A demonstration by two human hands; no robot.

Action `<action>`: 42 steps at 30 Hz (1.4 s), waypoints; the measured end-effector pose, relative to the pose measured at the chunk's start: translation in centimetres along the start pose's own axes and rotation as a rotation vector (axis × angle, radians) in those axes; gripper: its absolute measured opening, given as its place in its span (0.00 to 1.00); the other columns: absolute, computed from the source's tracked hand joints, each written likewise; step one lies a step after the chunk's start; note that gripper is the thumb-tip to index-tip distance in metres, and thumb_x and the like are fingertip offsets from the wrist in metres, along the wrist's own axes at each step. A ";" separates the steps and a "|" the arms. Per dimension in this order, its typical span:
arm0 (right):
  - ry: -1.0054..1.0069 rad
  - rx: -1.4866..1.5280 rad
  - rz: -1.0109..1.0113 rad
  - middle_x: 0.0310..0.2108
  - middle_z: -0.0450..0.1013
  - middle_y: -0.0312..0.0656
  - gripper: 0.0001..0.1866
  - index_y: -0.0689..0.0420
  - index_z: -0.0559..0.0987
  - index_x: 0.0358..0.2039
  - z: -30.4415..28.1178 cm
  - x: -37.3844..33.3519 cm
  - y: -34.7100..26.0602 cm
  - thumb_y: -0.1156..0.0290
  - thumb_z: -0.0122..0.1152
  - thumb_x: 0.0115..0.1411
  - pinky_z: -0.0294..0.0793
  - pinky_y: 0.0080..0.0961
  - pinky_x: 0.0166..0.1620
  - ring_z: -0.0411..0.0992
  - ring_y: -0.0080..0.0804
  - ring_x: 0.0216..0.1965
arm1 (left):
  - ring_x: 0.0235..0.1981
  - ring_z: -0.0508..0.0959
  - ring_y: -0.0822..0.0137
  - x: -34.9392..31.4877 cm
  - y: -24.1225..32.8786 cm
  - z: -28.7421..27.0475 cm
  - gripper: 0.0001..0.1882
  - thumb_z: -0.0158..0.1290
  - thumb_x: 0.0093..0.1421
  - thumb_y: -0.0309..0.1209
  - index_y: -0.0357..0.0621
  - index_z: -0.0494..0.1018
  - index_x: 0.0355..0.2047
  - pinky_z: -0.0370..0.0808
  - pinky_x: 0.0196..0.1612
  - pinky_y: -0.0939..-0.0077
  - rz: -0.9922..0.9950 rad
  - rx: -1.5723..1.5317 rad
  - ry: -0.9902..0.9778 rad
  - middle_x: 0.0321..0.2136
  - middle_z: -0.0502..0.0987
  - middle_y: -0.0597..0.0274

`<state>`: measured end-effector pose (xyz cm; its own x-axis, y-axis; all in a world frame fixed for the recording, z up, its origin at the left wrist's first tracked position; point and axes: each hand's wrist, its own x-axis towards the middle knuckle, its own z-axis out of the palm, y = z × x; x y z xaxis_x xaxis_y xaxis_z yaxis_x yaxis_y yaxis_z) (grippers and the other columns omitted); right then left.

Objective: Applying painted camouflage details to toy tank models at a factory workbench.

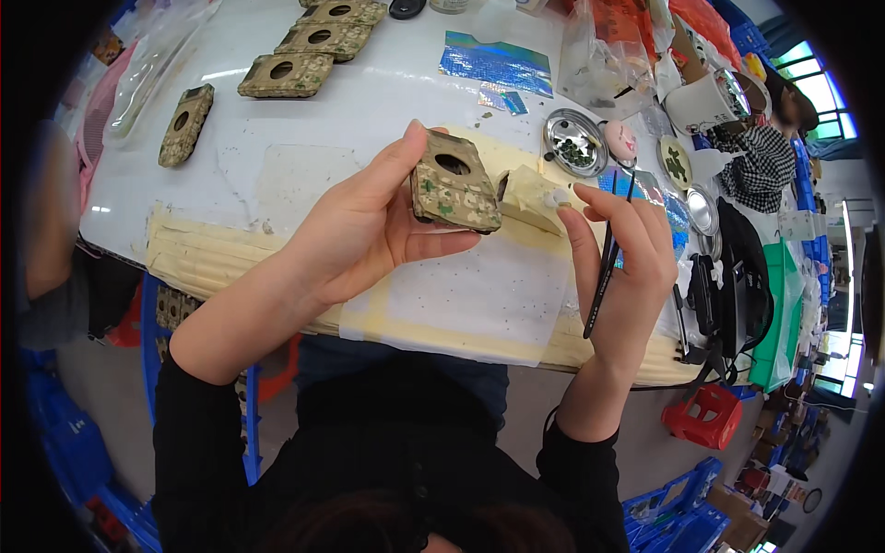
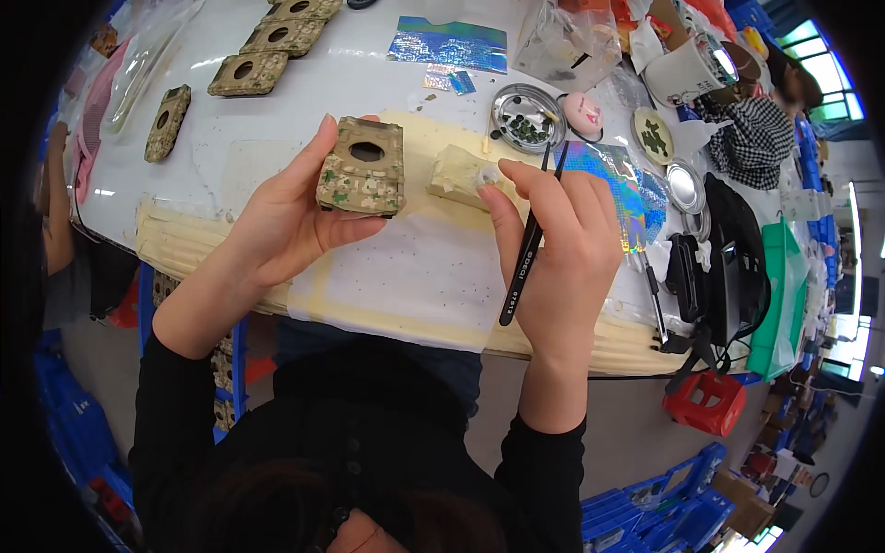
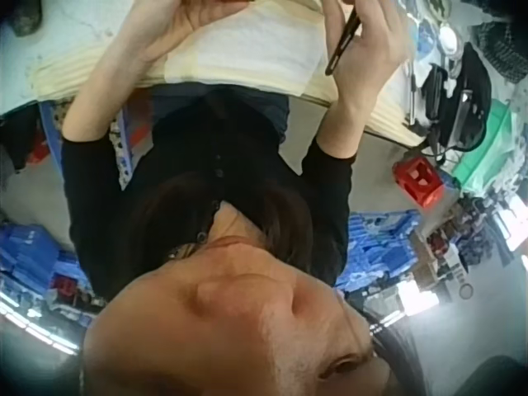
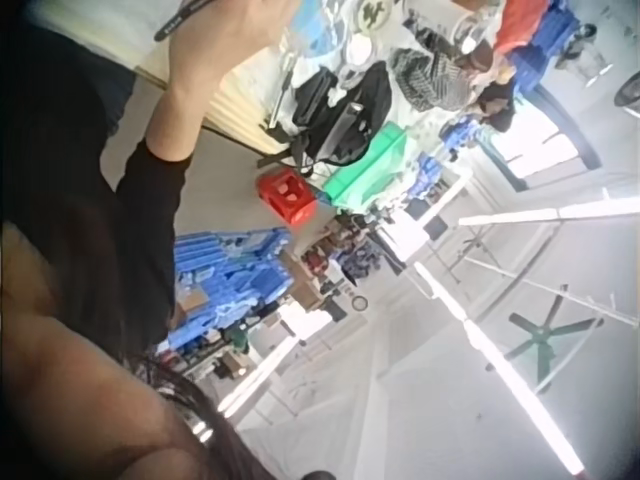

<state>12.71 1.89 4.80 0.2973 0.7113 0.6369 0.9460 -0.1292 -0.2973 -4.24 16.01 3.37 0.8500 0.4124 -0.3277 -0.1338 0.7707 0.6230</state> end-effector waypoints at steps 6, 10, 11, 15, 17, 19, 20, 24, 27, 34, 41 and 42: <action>-0.014 0.010 0.015 0.19 0.65 0.38 0.09 0.57 0.79 0.27 0.6 -0.1 0.1 0.76 0.69 0.44 0.62 0.28 0.27 0.64 0.34 0.24 | 0.43 0.78 0.65 -0.2 -0.2 0.1 0.27 0.34 0.67 0.50 0.48 0.57 0.59 0.82 0.40 0.74 0.007 0.044 0.021 0.47 0.70 0.57; 0.146 0.017 -0.039 0.20 0.68 0.38 0.09 0.57 0.79 0.28 -0.1 0.1 -0.2 0.78 0.70 0.43 0.63 0.25 0.28 0.65 0.33 0.25 | 0.44 0.77 0.65 -0.2 -0.2 0.2 0.27 0.34 0.67 0.50 0.49 0.57 0.60 0.82 0.41 0.73 0.007 0.064 0.013 0.48 0.70 0.58; 0.204 0.036 -0.073 0.23 0.71 0.40 0.10 0.59 0.79 0.29 -0.6 0.3 -0.7 0.79 0.70 0.43 0.65 0.24 0.29 0.67 0.33 0.26 | 0.45 0.77 0.65 -0.3 -0.2 0.2 0.27 0.34 0.67 0.50 0.49 0.57 0.60 0.81 0.41 0.73 0.000 0.078 0.016 0.48 0.70 0.58; 0.220 0.290 -0.097 0.26 0.73 0.43 0.10 0.63 0.78 0.31 -1.3 0.4 -2.6 0.82 0.66 0.46 0.68 0.23 0.32 0.69 0.32 0.27 | 0.46 0.76 0.66 -0.5 -0.2 0.4 0.27 0.35 0.67 0.52 0.53 0.56 0.61 0.79 0.44 0.70 -0.013 0.139 0.003 0.50 0.70 0.61; 0.146 0.458 -0.073 0.26 0.74 0.44 0.10 0.63 0.77 0.32 -0.8 0.4 -3.1 0.82 0.65 0.47 0.68 0.23 0.32 0.69 0.33 0.27 | 0.46 0.76 0.67 -0.6 -0.3 0.6 0.27 0.35 0.67 0.52 0.54 0.55 0.61 0.78 0.45 0.70 -0.015 0.166 -0.006 0.50 0.70 0.61; 0.099 0.611 -0.004 0.28 0.74 0.45 0.10 0.63 0.76 0.33 0.4 0.1 -3.2 0.82 0.64 0.49 0.69 0.23 0.32 0.69 0.33 0.29 | 0.47 0.75 0.68 -0.7 -0.3 0.7 0.27 0.35 0.66 0.53 0.55 0.55 0.61 0.76 0.45 0.70 -0.018 0.193 -0.001 0.50 0.70 0.62; 0.117 0.653 -0.003 0.28 0.73 0.44 0.09 0.63 0.75 0.33 1.0 -0.1 -3.2 0.82 0.63 0.50 0.68 0.22 0.32 0.69 0.32 0.29 | 0.47 0.75 0.68 -0.7 -0.4 0.7 0.27 0.35 0.66 0.54 0.56 0.55 0.60 0.76 0.46 0.70 -0.019 0.196 -0.004 0.51 0.70 0.63; 0.111 0.787 0.112 0.28 0.71 0.42 0.08 0.62 0.74 0.33 1.9 -0.3 -3.9 0.82 0.62 0.52 0.67 0.18 0.30 0.67 0.26 0.28 | 0.48 0.74 0.68 -0.6 -0.6 0.6 0.28 0.35 0.66 0.55 0.56 0.55 0.60 0.74 0.48 0.68 -0.016 0.201 -0.013 0.51 0.69 0.64; 0.097 0.799 0.117 0.27 0.70 0.40 0.07 0.62 0.74 0.32 2.3 -0.3 -4.0 0.81 0.62 0.53 0.65 0.16 0.29 0.66 0.24 0.27 | 0.50 0.72 0.69 -0.8 -0.5 0.6 0.29 0.36 0.65 0.55 0.56 0.54 0.60 0.73 0.49 0.67 -0.013 0.212 -0.015 0.52 0.68 0.64; 0.077 0.733 0.062 0.26 0.70 0.40 0.07 0.61 0.74 0.32 2.4 -0.4 -3.6 0.81 0.62 0.52 0.64 0.17 0.28 0.65 0.24 0.25 | 0.51 0.71 0.68 -0.9 -0.5 0.7 0.30 0.36 0.65 0.56 0.56 0.53 0.61 0.73 0.49 0.64 0.001 0.205 -0.036 0.53 0.65 0.64; 0.076 0.728 0.063 0.25 0.70 0.41 0.07 0.61 0.74 0.32 2.5 -0.4 -3.6 0.81 0.62 0.52 0.64 0.17 0.28 0.65 0.25 0.26 | 0.51 0.72 0.68 -0.9 -0.4 0.7 0.28 0.35 0.66 0.55 0.55 0.53 0.60 0.73 0.49 0.64 -0.004 0.207 -0.043 0.52 0.66 0.64; 0.074 0.724 0.060 0.25 0.71 0.41 0.07 0.62 0.74 0.32 2.5 -0.4 -3.6 0.81 0.62 0.52 0.65 0.17 0.28 0.65 0.25 0.26 | 0.51 0.72 0.68 -0.9 -0.5 0.6 0.28 0.34 0.66 0.55 0.55 0.53 0.59 0.73 0.49 0.64 -0.001 0.203 -0.044 0.52 0.66 0.64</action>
<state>8.86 3.80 3.88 0.3783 0.6652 0.6437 0.6132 0.3409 -0.7126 -4.61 14.97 3.81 0.8721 0.3866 -0.3000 -0.0310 0.6555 0.7546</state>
